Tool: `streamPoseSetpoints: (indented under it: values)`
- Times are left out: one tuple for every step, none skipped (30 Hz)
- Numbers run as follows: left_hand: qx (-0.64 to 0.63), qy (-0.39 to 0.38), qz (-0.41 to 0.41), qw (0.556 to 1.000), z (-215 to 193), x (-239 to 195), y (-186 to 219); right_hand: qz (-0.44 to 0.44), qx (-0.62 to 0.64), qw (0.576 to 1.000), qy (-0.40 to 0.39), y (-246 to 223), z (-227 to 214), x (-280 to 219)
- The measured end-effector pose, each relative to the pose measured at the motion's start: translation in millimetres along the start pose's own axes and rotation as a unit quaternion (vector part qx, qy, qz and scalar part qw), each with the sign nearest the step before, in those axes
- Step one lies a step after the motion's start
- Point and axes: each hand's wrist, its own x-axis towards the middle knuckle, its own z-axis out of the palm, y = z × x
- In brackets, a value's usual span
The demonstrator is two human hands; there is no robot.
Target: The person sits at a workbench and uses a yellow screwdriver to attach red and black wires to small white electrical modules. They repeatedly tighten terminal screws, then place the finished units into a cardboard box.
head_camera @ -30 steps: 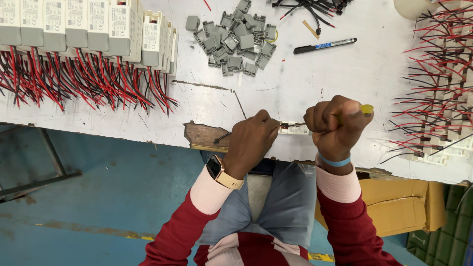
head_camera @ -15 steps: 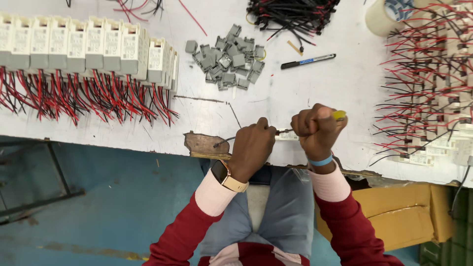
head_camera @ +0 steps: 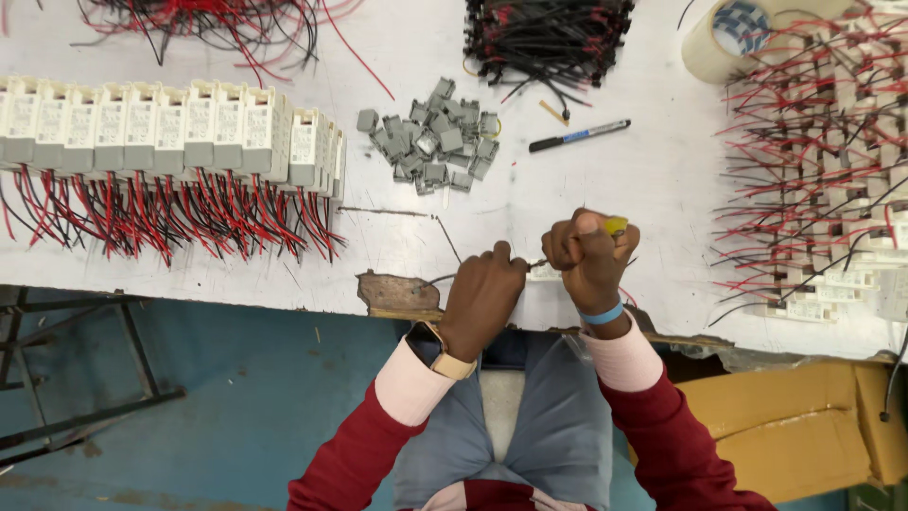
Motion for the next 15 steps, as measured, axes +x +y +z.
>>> streamPoseSetpoints:
  values:
    - [0.009, 0.004, 0.007, 1.000, -1, 2, -2, -0.001, 0.005, 1.000, -0.005, 1, 0, 1]
    - [0.026, 0.002, 0.028, 0.999, -1, 4, -1, -0.002, 0.011, 1.000, -0.011, 1, 1, 2]
    - [0.047, 0.000, 0.046, 0.998, -2, 4, 2, -0.002, 0.002, 1.000, -0.013, 1, 2, 3]
    - [0.067, -0.002, 0.063, 0.996, -3, 6, 2, -0.002, -0.007, 1.000, -0.016, 0, 5, 5]
    - [0.082, -0.007, 0.073, 0.994, -5, 6, 2, 0.000, -0.018, 1.000, -0.017, -1, 7, 6]
    - [0.096, -0.012, 0.082, 0.992, -8, 7, 1, 0.001, -0.020, 1.000, -0.018, -2, 10, 9]
    - [0.106, -0.020, 0.090, 0.990, -9, 8, 2, 0.005, -0.026, 1.000, -0.016, -4, 11, 9]
    - [0.115, -0.017, 0.091, 0.989, -11, 10, 0, 0.009, -0.031, 0.999, -0.014, -4, 11, 11]
    - [0.119, -0.016, 0.092, 0.988, -12, 10, -1, 0.009, -0.035, 0.999, -0.013, -5, 11, 10]
    - [0.124, -0.014, 0.094, 0.988, -12, 10, -2, 0.009, -0.038, 0.999, -0.012, -5, 10, 9]
    - [0.116, -0.015, 0.092, 0.989, -13, 7, -1, 0.011, -0.041, 0.999, -0.011, -5, 10, 4]
    - [0.108, -0.015, 0.090, 0.990, -14, 4, 0, 0.009, -0.044, 0.999, -0.011, -6, 9, -2]
    - [0.099, -0.015, 0.088, 0.991, -15, 5, -2, 0.007, -0.049, 0.999, -0.010, -3, 9, 2]
    - [0.060, -0.014, 0.080, 0.995, -18, 7, -6, 0.005, -0.053, 0.999, -0.009, -1, 9, 8]
    - [0.019, -0.013, 0.071, 0.997, -19, 6, -7, 0.004, -0.048, 0.999, -0.019, -1, 9, 8]
